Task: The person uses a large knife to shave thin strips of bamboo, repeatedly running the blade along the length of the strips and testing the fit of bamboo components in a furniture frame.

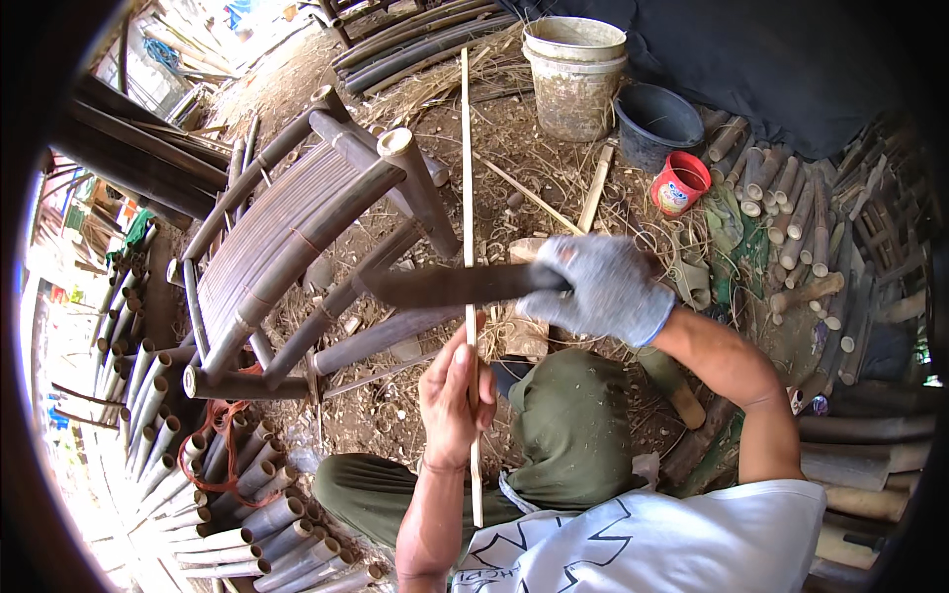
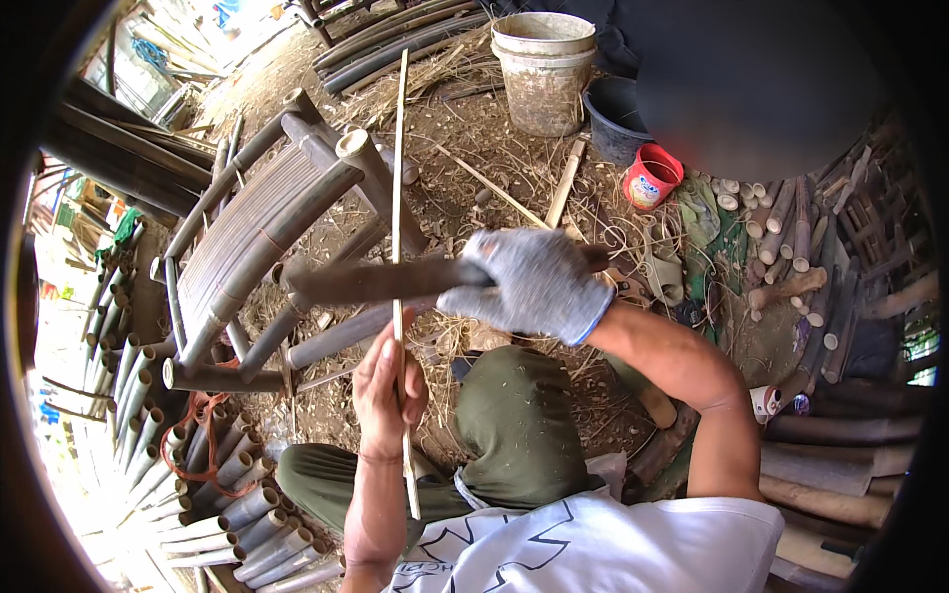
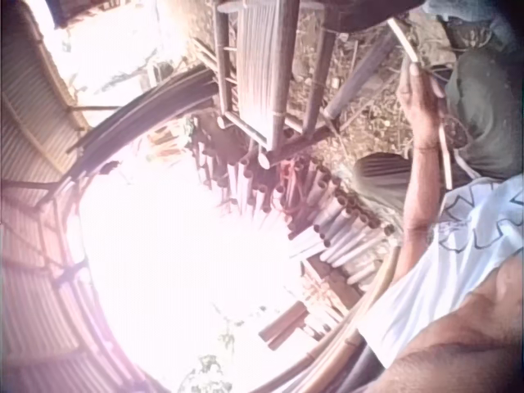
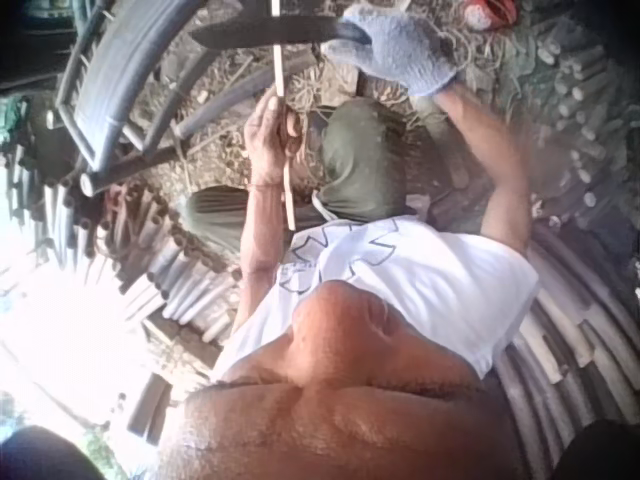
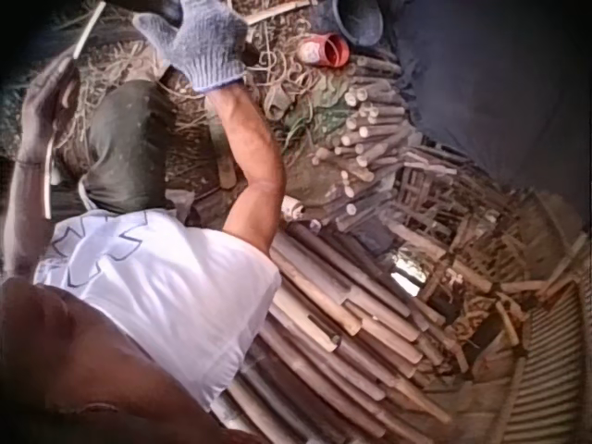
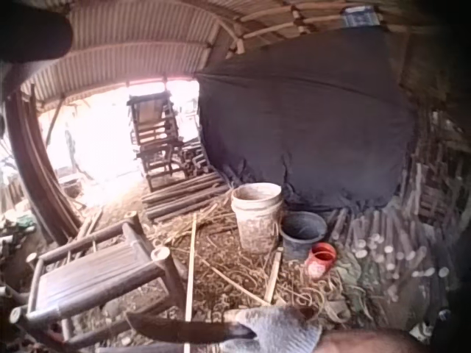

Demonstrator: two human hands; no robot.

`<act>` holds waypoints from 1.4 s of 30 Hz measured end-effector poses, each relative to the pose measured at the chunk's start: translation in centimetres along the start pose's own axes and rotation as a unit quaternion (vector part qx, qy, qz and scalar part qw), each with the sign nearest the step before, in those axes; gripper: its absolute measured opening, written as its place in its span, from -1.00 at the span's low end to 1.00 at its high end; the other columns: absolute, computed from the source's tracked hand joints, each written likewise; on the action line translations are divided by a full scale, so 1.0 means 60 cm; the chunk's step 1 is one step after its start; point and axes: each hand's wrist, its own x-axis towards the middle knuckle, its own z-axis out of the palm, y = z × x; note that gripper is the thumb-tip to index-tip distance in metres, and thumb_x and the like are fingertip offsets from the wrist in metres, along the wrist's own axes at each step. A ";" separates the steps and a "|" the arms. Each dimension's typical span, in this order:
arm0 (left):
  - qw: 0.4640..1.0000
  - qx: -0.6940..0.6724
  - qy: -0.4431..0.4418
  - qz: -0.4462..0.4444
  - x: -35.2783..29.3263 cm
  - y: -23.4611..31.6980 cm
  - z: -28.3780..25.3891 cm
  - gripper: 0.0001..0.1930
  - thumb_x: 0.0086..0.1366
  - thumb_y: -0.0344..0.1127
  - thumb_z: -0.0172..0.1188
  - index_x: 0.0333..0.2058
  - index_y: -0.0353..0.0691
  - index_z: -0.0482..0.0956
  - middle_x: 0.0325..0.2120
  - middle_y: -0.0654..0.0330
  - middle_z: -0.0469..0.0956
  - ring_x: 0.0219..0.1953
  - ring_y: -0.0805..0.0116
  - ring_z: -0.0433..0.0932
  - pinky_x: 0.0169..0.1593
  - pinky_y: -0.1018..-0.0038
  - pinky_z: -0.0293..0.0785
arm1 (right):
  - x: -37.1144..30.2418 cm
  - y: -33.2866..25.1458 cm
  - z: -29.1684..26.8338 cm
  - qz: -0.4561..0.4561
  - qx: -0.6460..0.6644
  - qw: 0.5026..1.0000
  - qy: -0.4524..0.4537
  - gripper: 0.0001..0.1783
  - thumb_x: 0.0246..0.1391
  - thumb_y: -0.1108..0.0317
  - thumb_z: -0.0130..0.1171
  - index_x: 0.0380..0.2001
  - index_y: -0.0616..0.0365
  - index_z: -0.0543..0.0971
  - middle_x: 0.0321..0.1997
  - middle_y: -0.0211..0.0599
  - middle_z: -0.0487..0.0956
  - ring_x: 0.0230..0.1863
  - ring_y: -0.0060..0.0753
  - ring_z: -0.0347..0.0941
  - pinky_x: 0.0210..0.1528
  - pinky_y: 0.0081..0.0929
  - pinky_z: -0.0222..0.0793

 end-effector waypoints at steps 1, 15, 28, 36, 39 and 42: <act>1.000 0.017 0.001 0.006 0.010 0.006 0.010 -0.50 0.52 -0.06 0.00 0.26 -0.27 0.41 -0.71 0.33 0.34 -0.78 0.62 0.22 -0.72 0.68 0.12 | -0.005 -0.007 0.015 -0.034 -0.015 0.998 0.041 -0.33 0.07 -0.42 0.14 -0.51 0.04 0.52 -0.59 -0.20 0.52 -0.54 -0.10 0.56 -0.46 -0.15 0.48; 0.999 0.050 0.007 -0.005 -0.060 -0.002 0.026 -0.49 0.51 -0.13 0.05 0.26 -0.38 0.37 -0.73 0.43 0.23 -0.78 0.69 0.12 -0.74 0.68 0.05 | -0.002 0.036 0.025 -0.042 -0.072 0.993 0.089 -0.33 0.05 -0.41 0.17 -0.44 0.06 0.59 -0.59 -0.18 0.57 -0.52 -0.09 0.58 -0.46 -0.19 0.49; 0.989 0.142 0.033 0.012 -0.080 -0.024 0.047 -0.53 0.52 -0.15 0.03 0.25 -0.35 0.40 -0.73 0.46 0.21 -0.78 0.70 0.10 -0.73 0.68 0.06 | -0.043 0.038 0.020 -0.024 0.027 0.996 0.081 -0.39 0.12 -0.39 0.12 -0.47 -0.02 0.54 -0.59 -0.30 0.51 -0.56 -0.23 0.54 -0.52 -0.22 0.46; 0.991 0.135 0.008 0.025 -0.058 -0.017 0.013 -0.51 0.52 -0.14 0.02 0.26 -0.35 0.39 -0.74 0.43 0.24 -0.79 0.68 0.14 -0.72 0.67 0.07 | 0.020 0.068 0.043 0.024 -0.026 0.997 0.072 -0.37 0.03 -0.41 0.19 -0.47 0.00 0.54 -0.55 -0.26 0.53 -0.49 -0.13 0.56 -0.45 -0.21 0.48; 0.993 0.117 0.010 0.012 -0.036 -0.019 -0.024 -0.50 0.52 -0.14 0.03 0.26 -0.37 0.39 -0.75 0.40 0.29 -0.79 0.67 0.17 -0.72 0.66 0.09 | 0.061 0.086 0.063 0.050 -0.013 0.997 0.056 -0.37 0.07 -0.37 0.18 -0.45 0.04 0.54 -0.58 -0.21 0.54 -0.54 -0.10 0.57 -0.47 -0.20 0.48; 0.992 0.117 -0.029 -0.039 -0.035 -0.015 -0.074 -0.53 0.52 -0.22 0.04 0.27 -0.40 0.38 -0.73 0.43 0.35 -0.74 0.69 0.27 -0.66 0.67 0.18 | 0.127 0.151 0.075 0.134 0.005 0.983 0.128 -0.39 0.15 -0.31 0.15 -0.52 0.07 0.53 -0.65 -0.17 0.50 -0.58 -0.07 0.55 -0.54 -0.18 0.41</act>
